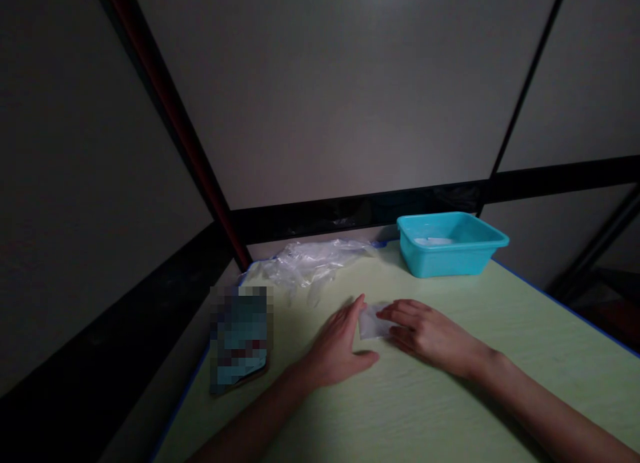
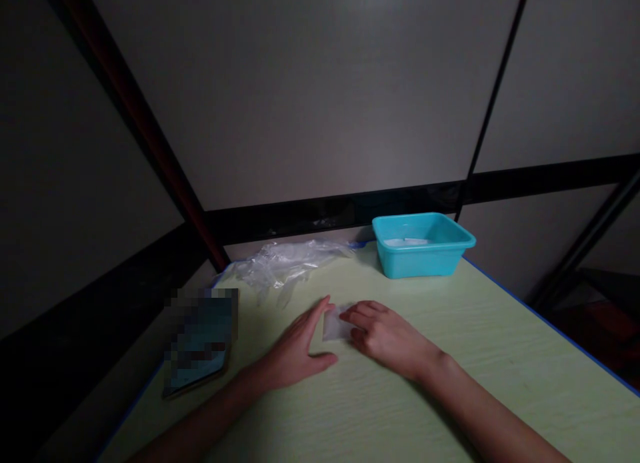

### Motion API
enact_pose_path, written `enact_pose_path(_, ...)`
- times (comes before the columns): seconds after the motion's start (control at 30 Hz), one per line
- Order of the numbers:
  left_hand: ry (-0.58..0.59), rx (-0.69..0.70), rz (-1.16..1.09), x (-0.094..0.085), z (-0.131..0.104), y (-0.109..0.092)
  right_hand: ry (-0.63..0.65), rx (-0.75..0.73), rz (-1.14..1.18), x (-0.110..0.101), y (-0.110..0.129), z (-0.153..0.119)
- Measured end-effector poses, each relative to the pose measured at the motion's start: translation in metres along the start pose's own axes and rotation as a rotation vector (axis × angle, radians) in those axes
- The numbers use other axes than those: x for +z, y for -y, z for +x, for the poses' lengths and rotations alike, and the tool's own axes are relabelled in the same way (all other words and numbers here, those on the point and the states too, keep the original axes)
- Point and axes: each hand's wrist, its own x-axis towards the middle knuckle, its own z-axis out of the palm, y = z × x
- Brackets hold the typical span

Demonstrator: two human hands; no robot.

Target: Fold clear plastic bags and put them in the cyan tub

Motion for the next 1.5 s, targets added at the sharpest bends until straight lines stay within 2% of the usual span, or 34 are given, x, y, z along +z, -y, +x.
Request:
enact_pose_path(0.1,-0.031,0.010,-0.023,0.001,0.000,0.001,-0.018,-0.010,-0.026,0.003,0.002,0.001)
enact_pose_path(0.2,-0.097,0.019,-0.072,0.000,0.002,-0.001,-0.025,0.061,0.098,0.001,0.005,0.001)
enact_pose_path(0.3,-0.179,0.043,-0.155,-0.003,0.005,-0.007,-0.083,0.251,0.375,-0.003,0.007,0.001)
enact_pose_path(0.4,-0.252,0.039,-0.288,-0.003,0.008,-0.011,-0.197,0.478,0.678,-0.004,0.007,0.003)
enact_pose_path(0.47,-0.269,-0.044,-0.457,-0.001,0.011,-0.013,-0.282,0.586,0.890,-0.001,0.005,0.006)
enact_pose_path(0.57,-0.201,-0.210,-0.790,0.004,0.014,-0.017,-0.384,0.688,1.227,0.005,0.004,0.009)
enact_pose_path(0.67,-0.157,-0.287,-0.993,0.006,0.015,-0.021,-0.430,0.749,1.408,0.008,0.006,0.010)
enact_pose_path(0.8,-0.204,-0.336,-1.082,0.006,0.016,-0.022,-0.468,0.740,1.429,0.010,0.010,0.011)
enact_pose_path(0.93,-0.236,-0.329,-1.128,0.005,0.018,-0.021,-0.417,0.698,1.419,0.015,0.010,0.013)
enact_pose_path(1.33,-0.250,-0.290,-1.058,0.010,0.015,-0.022,-0.384,0.731,1.314,0.017,0.008,0.012)
enact_pose_path(1.5,-0.416,-0.183,-0.887,0.010,0.014,-0.024,-0.402,0.737,1.289,0.015,0.008,0.013)
